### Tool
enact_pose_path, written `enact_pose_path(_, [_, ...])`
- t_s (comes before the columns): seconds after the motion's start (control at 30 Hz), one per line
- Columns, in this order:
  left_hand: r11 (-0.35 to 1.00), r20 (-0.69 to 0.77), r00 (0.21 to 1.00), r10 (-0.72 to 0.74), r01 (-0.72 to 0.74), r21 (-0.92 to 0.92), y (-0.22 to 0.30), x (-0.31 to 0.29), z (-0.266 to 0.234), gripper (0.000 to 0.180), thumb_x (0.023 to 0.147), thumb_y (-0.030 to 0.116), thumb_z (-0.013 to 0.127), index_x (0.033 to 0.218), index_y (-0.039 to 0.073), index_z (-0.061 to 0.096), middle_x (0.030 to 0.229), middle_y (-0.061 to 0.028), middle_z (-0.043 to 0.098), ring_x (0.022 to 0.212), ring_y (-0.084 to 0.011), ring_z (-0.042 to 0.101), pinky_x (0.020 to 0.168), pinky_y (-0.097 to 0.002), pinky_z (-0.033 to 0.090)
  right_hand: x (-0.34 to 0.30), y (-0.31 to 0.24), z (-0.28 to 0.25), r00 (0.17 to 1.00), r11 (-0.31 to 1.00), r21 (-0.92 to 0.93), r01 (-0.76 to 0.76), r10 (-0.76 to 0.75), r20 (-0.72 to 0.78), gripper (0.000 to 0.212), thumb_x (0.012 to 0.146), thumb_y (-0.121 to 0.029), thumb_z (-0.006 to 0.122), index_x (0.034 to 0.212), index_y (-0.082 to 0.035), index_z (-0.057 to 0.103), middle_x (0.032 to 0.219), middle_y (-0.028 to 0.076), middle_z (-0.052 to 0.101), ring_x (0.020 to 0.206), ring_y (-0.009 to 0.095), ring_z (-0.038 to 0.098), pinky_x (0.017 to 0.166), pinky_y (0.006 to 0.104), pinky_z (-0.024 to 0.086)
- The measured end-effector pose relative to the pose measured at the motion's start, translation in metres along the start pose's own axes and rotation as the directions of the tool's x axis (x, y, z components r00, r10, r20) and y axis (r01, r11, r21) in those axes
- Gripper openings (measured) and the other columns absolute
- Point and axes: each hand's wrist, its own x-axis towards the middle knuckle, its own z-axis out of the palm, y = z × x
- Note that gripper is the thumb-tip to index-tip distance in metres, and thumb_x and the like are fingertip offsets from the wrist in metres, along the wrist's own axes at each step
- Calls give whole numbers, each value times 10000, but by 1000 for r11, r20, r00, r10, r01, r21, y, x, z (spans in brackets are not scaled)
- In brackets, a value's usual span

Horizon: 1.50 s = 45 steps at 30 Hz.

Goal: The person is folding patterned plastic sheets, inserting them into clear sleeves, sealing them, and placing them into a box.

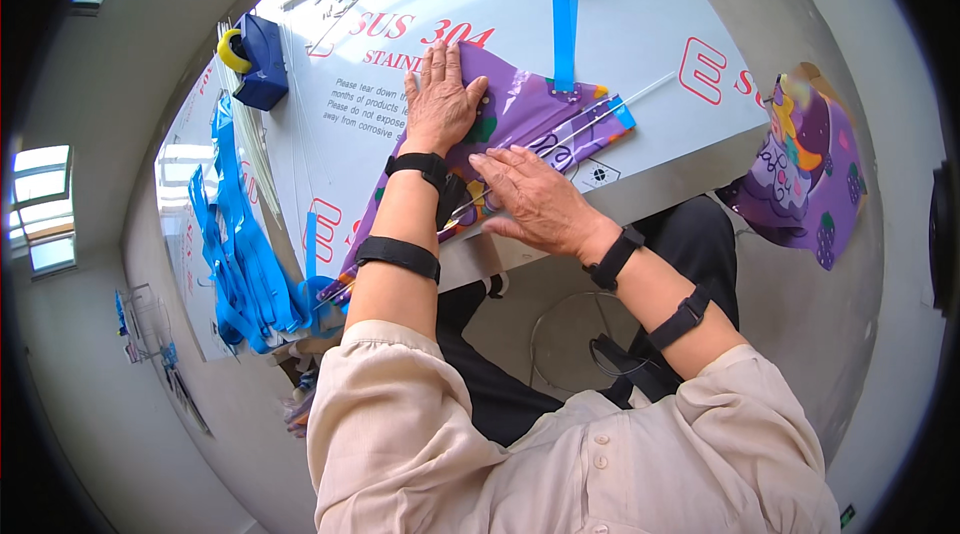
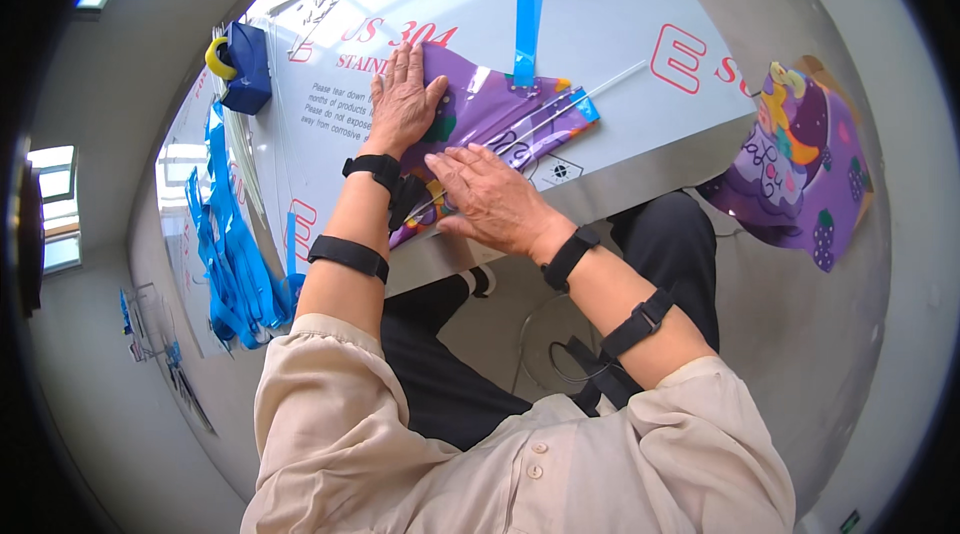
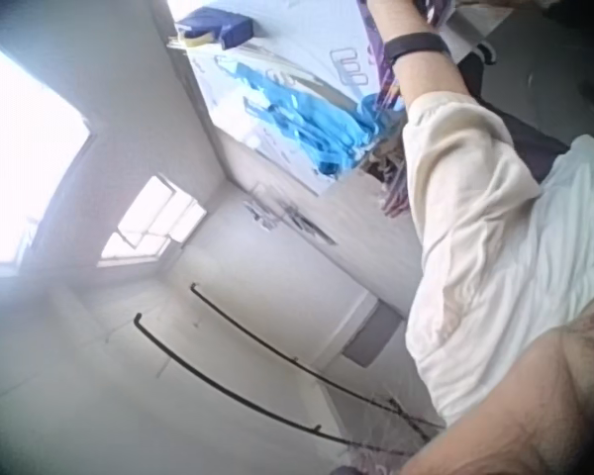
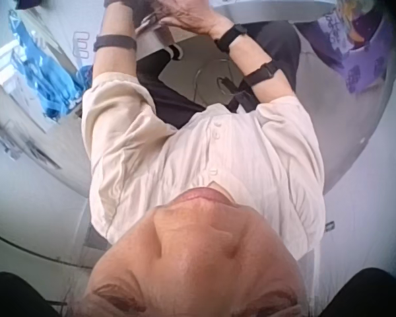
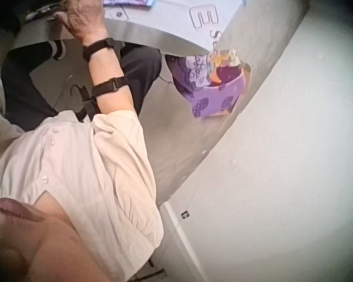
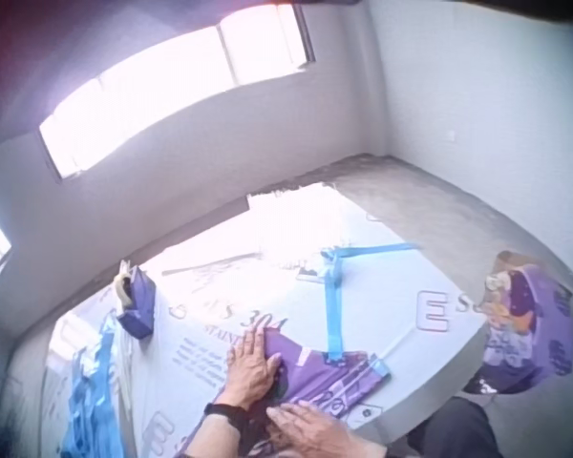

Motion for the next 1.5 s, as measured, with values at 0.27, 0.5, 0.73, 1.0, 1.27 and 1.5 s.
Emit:
enact_pose_path(0.27, [1000, 99, 995, -25, 25, -1, 5, 2, -13, 831, 819, 540, 561, 1433, 71, 255, 1509, -146, 190, 1405, -291, 147, 1093, -544, 135, -5, 8, 0, 999, 970, -244, 3, -12, -37, 632, 795, -426, 616, 1238, 12, 505, 1342, 158, 444, 1299, 286, 349, 1105, 407, 235])
enact_pose_path(0.5, [868, 105, 994, 26, 30, -496, 69, 60, -27, 534, 645, 182, 792, 1077, -54, 586, 1045, -227, 618, 1004, -344, 592, 854, -409, 475, -5, 8, 0, 996, 995, -101, -16, 8, -85, 567, 771, -401, 650, 1161, -10, 525, 1291, 160, 472, 1261, 307, 381, 1094, 409, 255])
enact_pose_path(0.73, [937, -21, 982, -190, 175, -302, 143, 85, -3, 525, 565, 150, 832, 987, -71, 611, 930, -241, 643, 867, -342, 640, 789, -371, 499, -7, 19, 4, 984, 999, -41, 31, -38, -173, 555, 756, -365, 668, 1152, -2, 531, 1248, 152, 503, 1236, 303, 408, 1072, 412, 280])
enact_pose_path(1.0, [772, -134, 912, -388, 243, -588, 107, 167, 31, 431, 651, -1, 697, 1071, -64, 623, 828, -160, 663, 778, -233, 642, 700, -320, 501, -4, 14, 7, 991, 987, -162, -11, -11, -131, 570, 767, -421, 636, 1126, 17, 570, 1212, 153, 531, 1235, 280, 413, 1089, 387, 264])
enact_pose_path(1.27, [730, 239, 957, -166, 282, -622, 131, 191, 2, 330, 663, -5, 757, 980, -31, 670, 918, -136, 654, 823, -224, 622, 756, -299, 489, -9, 15, 1, 996, 982, -187, -23, 5, -93, 589, 815, -406, 586, 1216, 23, 532, 1316, 145, 470, 1281, 273, 374, 1099, 390, 245])
enact_pose_path(1.5, [632, 164, 983, 83, 75, -771, 137, 180, -11, 388, 734, 49, 731, 1090, -40, 606, 991, -190, 660, 925, -298, 658, 877, -397, 495, -7, 14, 4, 994, 985, -170, -30, 12, -104, 578, 814, -385, 586, 1227, 16, 529, 1326, 149, 463, 1285, 269, 371, 1100, 394, 244])
